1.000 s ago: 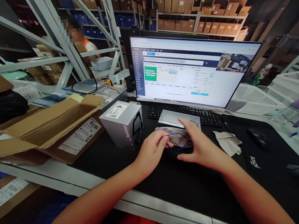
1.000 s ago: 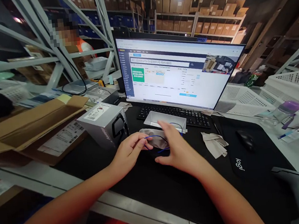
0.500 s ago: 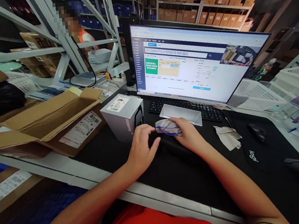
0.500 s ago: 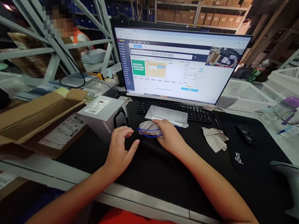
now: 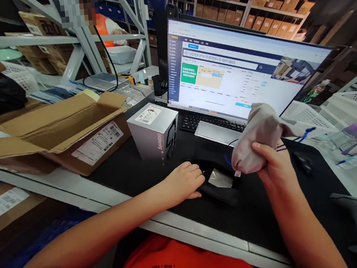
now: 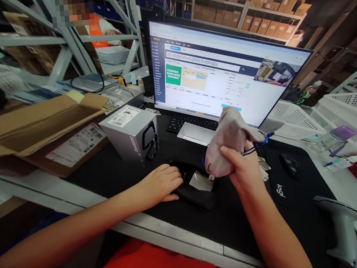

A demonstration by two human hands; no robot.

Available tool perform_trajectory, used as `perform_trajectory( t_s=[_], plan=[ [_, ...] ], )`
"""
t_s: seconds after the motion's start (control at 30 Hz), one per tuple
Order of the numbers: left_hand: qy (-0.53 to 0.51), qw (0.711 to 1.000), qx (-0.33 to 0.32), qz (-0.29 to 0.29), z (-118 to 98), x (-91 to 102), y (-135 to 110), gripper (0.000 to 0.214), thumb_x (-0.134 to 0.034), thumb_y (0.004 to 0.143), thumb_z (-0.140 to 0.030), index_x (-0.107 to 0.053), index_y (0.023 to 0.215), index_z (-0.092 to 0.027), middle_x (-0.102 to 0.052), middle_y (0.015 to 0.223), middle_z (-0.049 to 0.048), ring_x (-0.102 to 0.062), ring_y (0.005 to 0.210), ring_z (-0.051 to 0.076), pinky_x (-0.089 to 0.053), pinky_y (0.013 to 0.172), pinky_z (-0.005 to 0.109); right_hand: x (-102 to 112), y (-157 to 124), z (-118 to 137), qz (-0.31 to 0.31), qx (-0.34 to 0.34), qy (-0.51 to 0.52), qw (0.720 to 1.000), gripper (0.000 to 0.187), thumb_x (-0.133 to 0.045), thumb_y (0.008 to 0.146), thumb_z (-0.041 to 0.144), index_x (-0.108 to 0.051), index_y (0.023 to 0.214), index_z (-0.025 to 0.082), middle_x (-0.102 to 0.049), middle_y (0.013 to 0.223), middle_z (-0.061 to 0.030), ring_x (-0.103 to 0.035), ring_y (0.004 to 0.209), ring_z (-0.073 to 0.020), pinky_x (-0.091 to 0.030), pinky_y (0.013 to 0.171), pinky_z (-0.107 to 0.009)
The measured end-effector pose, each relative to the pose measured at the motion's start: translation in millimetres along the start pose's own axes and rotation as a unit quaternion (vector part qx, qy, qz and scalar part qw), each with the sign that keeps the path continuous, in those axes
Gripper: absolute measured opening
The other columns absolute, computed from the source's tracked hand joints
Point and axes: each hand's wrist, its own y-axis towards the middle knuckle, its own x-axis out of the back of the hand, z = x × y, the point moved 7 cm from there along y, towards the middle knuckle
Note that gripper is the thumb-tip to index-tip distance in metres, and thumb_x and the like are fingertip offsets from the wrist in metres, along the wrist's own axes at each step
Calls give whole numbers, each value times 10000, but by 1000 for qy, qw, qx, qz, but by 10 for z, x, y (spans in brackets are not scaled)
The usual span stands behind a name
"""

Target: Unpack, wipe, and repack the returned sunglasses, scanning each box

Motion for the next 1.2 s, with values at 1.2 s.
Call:
perform_trajectory(
  t_s=[1.2],
  plan=[
    [-92, 978, 169, -80, -29, 115, -353, 673, -734, 849, -526, -527, 1345, -121, -653, 1284, 186, -659, 1103, 319, -580, 892, 446, 356, -949, -247, 401, -34, -487, 775, 543, -630, 956, 390, -527, 1486, 327, -520, 1538, -78, -504, 1407, -330, -401, 1164, -598]
  ],
)
